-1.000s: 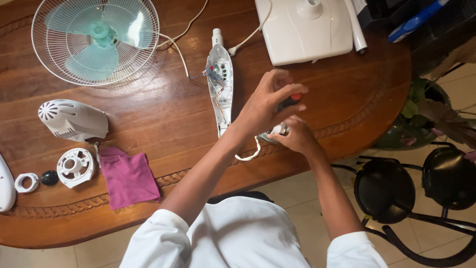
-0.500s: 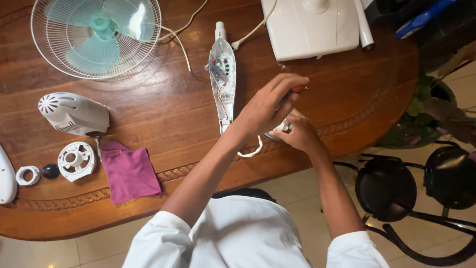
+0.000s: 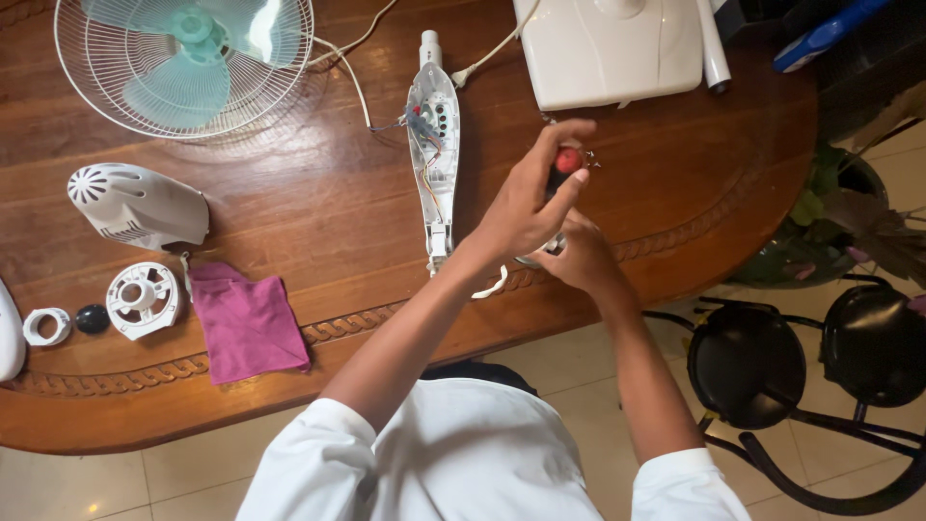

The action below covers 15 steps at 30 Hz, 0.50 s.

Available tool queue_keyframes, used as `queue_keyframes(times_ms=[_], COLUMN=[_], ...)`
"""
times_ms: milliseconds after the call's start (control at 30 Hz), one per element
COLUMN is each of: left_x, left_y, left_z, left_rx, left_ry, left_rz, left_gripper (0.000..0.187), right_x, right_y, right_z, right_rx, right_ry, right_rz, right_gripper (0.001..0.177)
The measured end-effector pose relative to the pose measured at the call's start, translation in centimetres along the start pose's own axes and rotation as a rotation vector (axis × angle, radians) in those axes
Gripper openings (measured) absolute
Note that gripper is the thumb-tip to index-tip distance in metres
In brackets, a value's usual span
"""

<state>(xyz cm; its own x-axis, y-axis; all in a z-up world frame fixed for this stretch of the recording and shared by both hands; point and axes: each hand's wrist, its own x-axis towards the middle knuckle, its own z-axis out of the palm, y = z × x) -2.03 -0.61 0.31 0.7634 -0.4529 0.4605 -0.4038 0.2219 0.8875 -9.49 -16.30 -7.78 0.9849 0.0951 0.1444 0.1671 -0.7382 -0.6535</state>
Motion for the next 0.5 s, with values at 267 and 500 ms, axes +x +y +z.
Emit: queue_keyframes(times_ms=[267,500], left_x=[0.5,0.5], left_y=[-2.6,-7.7], left_z=[3.4,1.1], left_rx=[-0.020,-0.448], left_ry=[0.288,0.137], left_rz=[-0.142,-0.128], left_gripper=[0.032,0.032], right_x=[0.5,1.0], right_y=[-1.9,-0.1], right_z=[1.7,1.6], right_rx=[0.019,-0.113], right_ry=[0.108,0.153], right_rz=[0.156,0.082], right_gripper=[0.047,0.051])
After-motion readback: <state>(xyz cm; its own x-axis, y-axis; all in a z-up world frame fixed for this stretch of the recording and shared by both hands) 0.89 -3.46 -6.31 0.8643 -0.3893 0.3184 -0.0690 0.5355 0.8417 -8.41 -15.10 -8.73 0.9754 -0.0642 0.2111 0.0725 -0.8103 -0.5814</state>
